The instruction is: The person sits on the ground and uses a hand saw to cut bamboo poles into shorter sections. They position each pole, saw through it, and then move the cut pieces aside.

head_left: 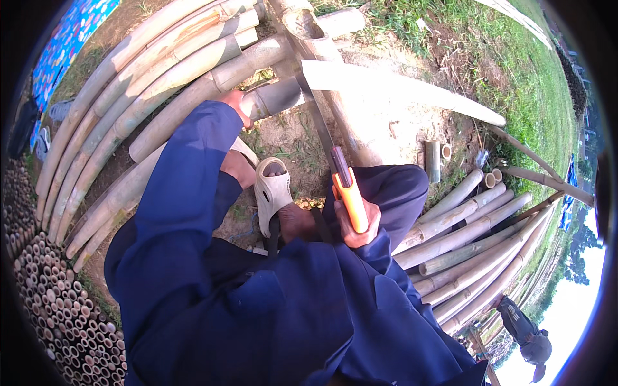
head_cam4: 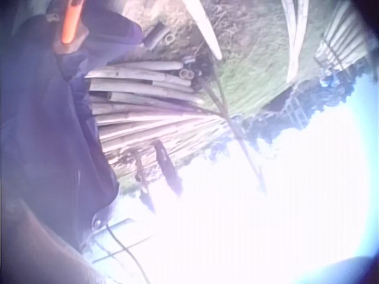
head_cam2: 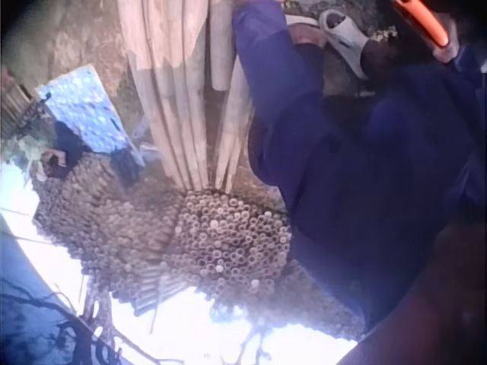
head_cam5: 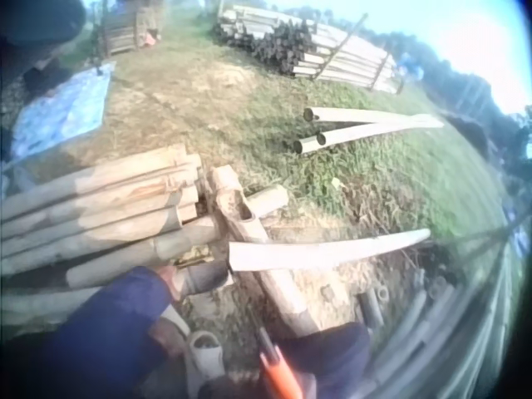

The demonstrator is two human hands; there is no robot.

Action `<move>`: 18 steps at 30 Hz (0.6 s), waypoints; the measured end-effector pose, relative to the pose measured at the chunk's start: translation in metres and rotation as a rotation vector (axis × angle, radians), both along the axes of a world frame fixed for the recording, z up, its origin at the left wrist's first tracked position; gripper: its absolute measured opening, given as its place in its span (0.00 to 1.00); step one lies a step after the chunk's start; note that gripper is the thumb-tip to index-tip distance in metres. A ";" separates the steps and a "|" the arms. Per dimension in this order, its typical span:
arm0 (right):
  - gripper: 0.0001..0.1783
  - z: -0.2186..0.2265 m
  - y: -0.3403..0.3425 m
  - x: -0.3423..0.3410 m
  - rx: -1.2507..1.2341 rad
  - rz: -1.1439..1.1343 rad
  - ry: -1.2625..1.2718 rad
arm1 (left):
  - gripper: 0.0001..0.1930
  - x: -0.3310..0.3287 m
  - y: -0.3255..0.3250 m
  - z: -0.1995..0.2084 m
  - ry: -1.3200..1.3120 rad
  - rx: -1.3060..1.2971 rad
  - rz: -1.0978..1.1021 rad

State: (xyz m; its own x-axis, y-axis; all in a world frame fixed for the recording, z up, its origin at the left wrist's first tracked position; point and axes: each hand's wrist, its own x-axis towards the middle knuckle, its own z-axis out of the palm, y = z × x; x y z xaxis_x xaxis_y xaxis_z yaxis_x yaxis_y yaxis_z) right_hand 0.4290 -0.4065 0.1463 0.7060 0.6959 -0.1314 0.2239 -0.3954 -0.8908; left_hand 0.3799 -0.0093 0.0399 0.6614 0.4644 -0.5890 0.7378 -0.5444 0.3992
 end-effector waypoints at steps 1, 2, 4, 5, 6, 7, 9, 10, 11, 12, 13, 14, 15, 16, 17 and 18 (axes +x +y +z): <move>0.05 -0.013 -0.002 -0.004 0.000 0.016 -0.029 | 0.31 -0.006 0.003 -0.003 0.003 -0.029 -0.010; 0.04 -0.020 -0.006 -0.004 -0.016 0.060 -0.043 | 0.31 -0.013 0.006 -0.007 0.005 -0.059 -0.020; 0.04 -0.011 -0.010 -0.002 -0.055 0.034 0.069 | 0.30 -0.014 0.016 0.000 -0.009 -0.087 -0.038; 0.07 0.004 -0.014 -0.005 0.006 0.060 -0.013 | 0.30 -0.010 0.015 -0.003 -0.027 -0.118 -0.059; 0.09 0.006 -0.021 -0.012 -0.003 0.034 -0.019 | 0.31 -0.006 0.015 -0.007 -0.045 -0.150 -0.078; 0.10 0.005 -0.023 -0.010 0.001 0.054 -0.020 | 0.32 -0.012 0.015 -0.005 0.037 -0.085 -0.044; 0.09 -0.005 0.001 0.006 -0.019 0.012 0.081 | 0.34 0.000 0.007 -0.007 0.102 -0.061 -0.060; 0.08 -0.019 0.018 0.021 0.000 0.019 0.084 | 0.35 -0.002 -0.004 0.003 0.103 -0.090 -0.073; 0.06 -0.030 0.036 0.030 0.045 0.038 0.081 | 0.36 -0.009 -0.005 0.018 0.100 -0.094 -0.075; 0.06 -0.028 0.043 0.029 0.057 0.042 0.031 | 0.37 -0.016 0.000 0.007 0.019 -0.074 -0.077; 0.05 -0.028 0.041 0.023 0.051 0.070 0.001 | 0.37 -0.023 0.001 0.011 -0.001 -0.068 -0.064; 0.04 -0.026 0.034 0.022 0.032 0.080 -0.055 | 0.37 -0.013 0.009 0.006 0.004 -0.078 -0.094; 0.05 -0.015 0.030 0.015 0.064 0.067 0.015 | 0.36 -0.020 0.012 0.002 0.026 -0.087 -0.085; 0.06 -0.001 0.025 0.014 0.078 0.086 -0.069 | 0.36 -0.020 0.009 0.001 0.024 -0.128 -0.078; 0.06 0.013 0.018 0.014 0.093 0.103 -0.152 | 0.36 -0.022 0.006 0.001 0.023 -0.168 -0.073; 0.08 0.026 0.009 0.017 0.119 0.144 -0.291 | 0.36 -0.021 0.008 0.004 0.019 -0.195 -0.078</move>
State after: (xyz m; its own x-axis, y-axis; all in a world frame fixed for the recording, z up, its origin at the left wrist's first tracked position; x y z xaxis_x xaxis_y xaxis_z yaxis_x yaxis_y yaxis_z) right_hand 0.4456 -0.3978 0.1723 0.5952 0.7896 0.1491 0.5217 -0.2385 -0.8191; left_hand 0.3590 -0.0016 0.0440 0.6786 0.2878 -0.6757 0.7049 -0.5138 0.4890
